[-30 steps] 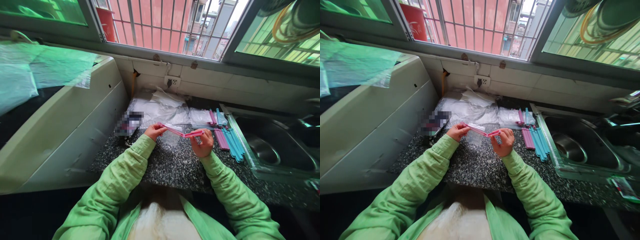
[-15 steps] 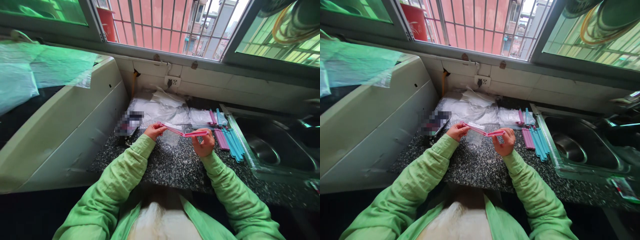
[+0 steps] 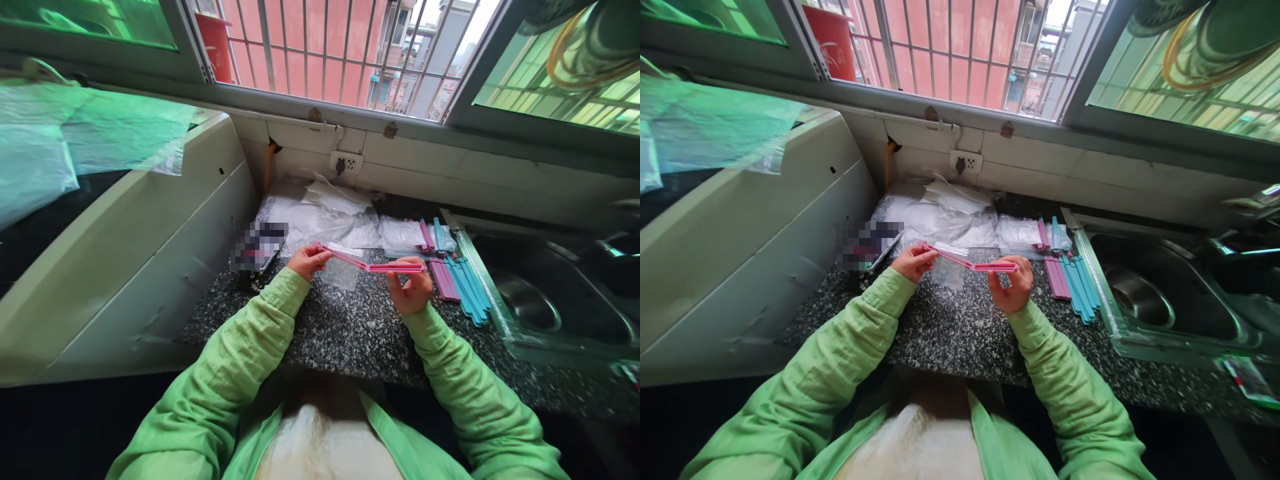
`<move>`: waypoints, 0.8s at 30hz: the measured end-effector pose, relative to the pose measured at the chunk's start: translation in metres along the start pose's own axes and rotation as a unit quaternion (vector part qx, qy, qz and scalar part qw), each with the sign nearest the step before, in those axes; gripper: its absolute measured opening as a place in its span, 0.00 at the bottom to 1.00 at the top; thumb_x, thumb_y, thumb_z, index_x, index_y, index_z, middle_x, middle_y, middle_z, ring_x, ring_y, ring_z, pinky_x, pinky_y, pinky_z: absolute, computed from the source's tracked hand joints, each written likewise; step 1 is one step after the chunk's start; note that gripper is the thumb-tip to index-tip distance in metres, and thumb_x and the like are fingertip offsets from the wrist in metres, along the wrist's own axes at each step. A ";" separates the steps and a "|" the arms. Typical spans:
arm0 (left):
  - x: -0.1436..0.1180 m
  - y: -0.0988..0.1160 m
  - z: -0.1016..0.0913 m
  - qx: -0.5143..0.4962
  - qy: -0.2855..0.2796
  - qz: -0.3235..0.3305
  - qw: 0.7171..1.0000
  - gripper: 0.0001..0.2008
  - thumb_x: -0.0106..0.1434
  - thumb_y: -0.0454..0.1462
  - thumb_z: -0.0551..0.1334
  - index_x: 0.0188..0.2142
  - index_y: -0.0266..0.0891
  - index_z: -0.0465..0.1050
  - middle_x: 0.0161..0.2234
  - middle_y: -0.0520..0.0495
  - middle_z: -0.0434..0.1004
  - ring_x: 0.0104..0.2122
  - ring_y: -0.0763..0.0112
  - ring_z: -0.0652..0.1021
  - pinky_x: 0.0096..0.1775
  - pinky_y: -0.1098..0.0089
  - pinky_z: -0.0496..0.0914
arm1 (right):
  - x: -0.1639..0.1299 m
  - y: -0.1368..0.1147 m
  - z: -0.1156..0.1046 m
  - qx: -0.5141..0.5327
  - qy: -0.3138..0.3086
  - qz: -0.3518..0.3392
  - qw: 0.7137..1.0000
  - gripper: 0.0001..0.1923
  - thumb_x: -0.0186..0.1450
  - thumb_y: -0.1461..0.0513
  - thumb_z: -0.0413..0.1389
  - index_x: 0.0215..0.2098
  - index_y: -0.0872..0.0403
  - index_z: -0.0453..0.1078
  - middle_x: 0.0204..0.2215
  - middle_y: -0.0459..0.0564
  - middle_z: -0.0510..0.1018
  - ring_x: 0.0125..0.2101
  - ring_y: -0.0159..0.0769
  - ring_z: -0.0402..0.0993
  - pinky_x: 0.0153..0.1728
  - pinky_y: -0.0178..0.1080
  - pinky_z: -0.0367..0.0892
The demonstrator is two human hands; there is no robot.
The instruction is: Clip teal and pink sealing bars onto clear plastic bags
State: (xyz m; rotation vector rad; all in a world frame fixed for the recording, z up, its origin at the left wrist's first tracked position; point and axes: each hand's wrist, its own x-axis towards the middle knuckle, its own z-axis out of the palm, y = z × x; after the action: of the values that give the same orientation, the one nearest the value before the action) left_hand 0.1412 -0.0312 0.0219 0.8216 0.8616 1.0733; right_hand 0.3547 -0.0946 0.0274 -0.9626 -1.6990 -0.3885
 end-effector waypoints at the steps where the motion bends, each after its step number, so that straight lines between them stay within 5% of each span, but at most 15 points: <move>1: 0.000 -0.001 -0.001 -0.001 -0.002 0.002 1.000 0.19 0.28 0.39 0.72 0.19 0.33 0.69 0.14 0.58 0.63 0.15 0.85 0.63 0.18 0.78 0.58 | 0.000 0.000 0.000 0.002 0.000 0.000 1.000 0.02 0.58 0.62 0.52 0.30 0.52 0.66 0.25 0.47 0.72 0.28 0.35 0.69 0.31 0.40 0.64; 24: -0.002 0.002 -0.003 -0.010 -0.013 0.037 0.999 0.17 0.32 0.39 0.72 0.20 0.33 0.68 0.15 0.58 0.64 0.15 0.85 0.64 0.18 0.80 0.60 | -0.004 0.003 0.003 0.013 -0.017 0.046 0.999 0.05 0.59 0.60 0.52 0.30 0.53 0.67 0.24 0.47 0.71 0.27 0.33 0.67 0.31 0.39 0.64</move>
State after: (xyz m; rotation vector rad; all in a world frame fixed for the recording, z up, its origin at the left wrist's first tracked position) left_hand 0.1372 -0.0325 0.0232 0.8546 0.8015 1.1322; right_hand 0.3551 -0.0925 0.0225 -1.0299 -1.6801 -0.2889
